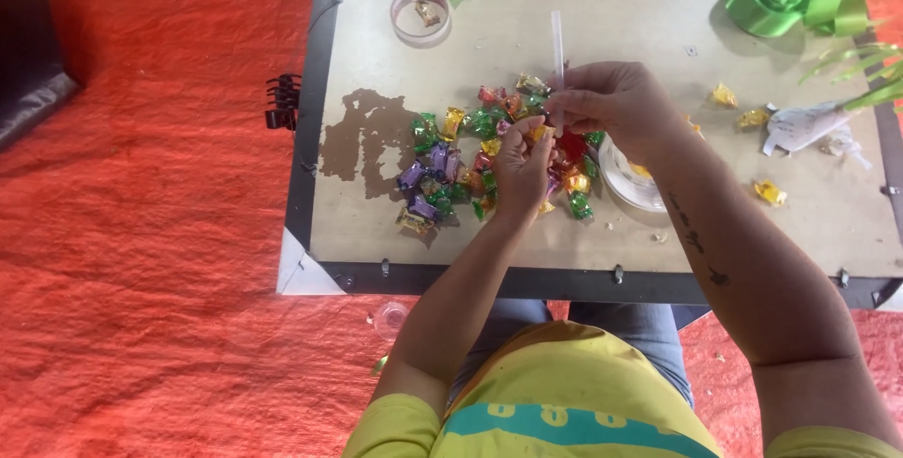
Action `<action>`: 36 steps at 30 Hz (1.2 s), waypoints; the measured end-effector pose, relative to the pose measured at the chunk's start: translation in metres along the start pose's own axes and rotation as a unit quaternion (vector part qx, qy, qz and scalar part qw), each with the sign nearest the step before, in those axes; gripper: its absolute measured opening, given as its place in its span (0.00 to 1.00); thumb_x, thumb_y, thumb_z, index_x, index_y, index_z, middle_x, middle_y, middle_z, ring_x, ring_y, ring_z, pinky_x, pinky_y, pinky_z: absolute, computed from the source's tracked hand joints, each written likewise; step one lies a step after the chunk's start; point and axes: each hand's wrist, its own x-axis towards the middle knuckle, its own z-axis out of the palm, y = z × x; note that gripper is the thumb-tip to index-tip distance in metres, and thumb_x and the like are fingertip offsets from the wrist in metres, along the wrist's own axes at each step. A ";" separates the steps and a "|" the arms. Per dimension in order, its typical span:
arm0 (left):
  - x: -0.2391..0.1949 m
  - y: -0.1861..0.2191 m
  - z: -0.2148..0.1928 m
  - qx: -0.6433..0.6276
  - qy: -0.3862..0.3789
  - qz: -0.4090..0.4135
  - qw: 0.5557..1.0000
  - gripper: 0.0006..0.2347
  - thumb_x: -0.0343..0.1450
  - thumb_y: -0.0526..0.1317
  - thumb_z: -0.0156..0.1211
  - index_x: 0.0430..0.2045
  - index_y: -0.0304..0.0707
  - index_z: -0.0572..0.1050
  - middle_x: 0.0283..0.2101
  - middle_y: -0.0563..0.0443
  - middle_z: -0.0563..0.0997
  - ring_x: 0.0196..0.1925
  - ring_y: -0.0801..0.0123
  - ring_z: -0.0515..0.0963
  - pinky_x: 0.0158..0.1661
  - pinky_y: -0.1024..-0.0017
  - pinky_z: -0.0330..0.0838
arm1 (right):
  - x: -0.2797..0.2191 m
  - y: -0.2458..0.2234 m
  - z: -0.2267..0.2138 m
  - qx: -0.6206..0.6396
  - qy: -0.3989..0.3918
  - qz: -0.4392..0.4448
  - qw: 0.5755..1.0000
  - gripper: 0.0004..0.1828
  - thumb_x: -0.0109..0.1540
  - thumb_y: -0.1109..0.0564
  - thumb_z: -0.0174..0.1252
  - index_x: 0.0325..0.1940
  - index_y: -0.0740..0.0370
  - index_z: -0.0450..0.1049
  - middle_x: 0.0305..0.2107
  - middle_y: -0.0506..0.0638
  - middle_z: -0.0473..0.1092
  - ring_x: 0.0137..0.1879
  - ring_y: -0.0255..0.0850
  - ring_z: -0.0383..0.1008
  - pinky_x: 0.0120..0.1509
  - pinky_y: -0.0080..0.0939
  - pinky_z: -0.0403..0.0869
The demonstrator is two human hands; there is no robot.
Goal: Assembling a candy bouquet by individually attaching wrapped candies to plastic sticks using a lighter to melt the plastic for bonding.
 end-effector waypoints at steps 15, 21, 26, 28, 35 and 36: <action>-0.008 0.012 0.004 0.016 -0.080 -0.018 0.997 0.15 0.73 0.32 0.61 0.54 0.27 0.74 0.42 0.42 0.82 0.38 0.71 0.81 0.38 0.79 0.79 | -0.099 0.021 -0.011 0.040 0.166 -0.032 0.985 0.13 0.65 0.60 0.62 0.54 0.65 0.77 0.35 0.50 0.76 0.37 0.32 0.76 0.42 0.24 0.74; -0.012 0.025 0.009 0.057 -0.096 -0.007 0.994 0.14 0.73 0.34 0.61 0.51 0.28 0.76 0.38 0.45 0.81 0.32 0.74 0.78 0.30 0.81 0.75 | -0.120 0.043 -0.004 0.051 0.180 -0.047 0.981 0.13 0.65 0.61 0.62 0.53 0.65 0.77 0.37 0.50 0.76 0.39 0.31 0.75 0.43 0.25 0.74; -0.017 0.039 0.009 0.138 -0.106 -0.003 0.985 0.15 0.72 0.37 0.63 0.51 0.29 0.77 0.31 0.49 0.80 0.26 0.77 0.75 0.22 0.82 0.70 | -0.132 0.050 -0.002 0.090 0.185 -0.061 0.977 0.13 0.65 0.62 0.62 0.54 0.63 0.75 0.41 0.51 0.77 0.41 0.32 0.77 0.44 0.23 0.76; -0.016 0.038 0.010 0.139 -0.114 0.002 0.984 0.14 0.72 0.36 0.62 0.50 0.28 0.78 0.29 0.51 0.79 0.25 0.77 0.74 0.22 0.82 0.69 | -0.136 0.048 0.000 0.089 0.198 -0.059 0.974 0.14 0.65 0.62 0.61 0.55 0.63 0.76 0.41 0.49 0.77 0.41 0.30 0.77 0.44 0.21 0.75; -0.014 0.022 0.009 0.113 -0.121 0.020 0.986 0.14 0.73 0.36 0.60 0.51 0.27 0.77 0.27 0.51 0.77 0.24 0.78 0.71 0.21 0.82 0.65 | -0.139 0.062 -0.010 0.092 0.200 -0.079 0.972 0.15 0.70 0.60 0.56 0.61 0.60 0.73 0.43 0.50 0.77 0.42 0.30 0.78 0.46 0.20 0.76; -0.013 0.019 0.008 0.081 -0.122 -0.006 0.989 0.13 0.75 0.36 0.58 0.52 0.28 0.75 0.29 0.49 0.79 0.26 0.76 0.74 0.22 0.81 0.66 | -0.139 0.064 -0.012 0.090 0.199 -0.078 0.973 0.15 0.72 0.59 0.55 0.63 0.59 0.72 0.43 0.49 0.76 0.42 0.30 0.77 0.47 0.22 0.77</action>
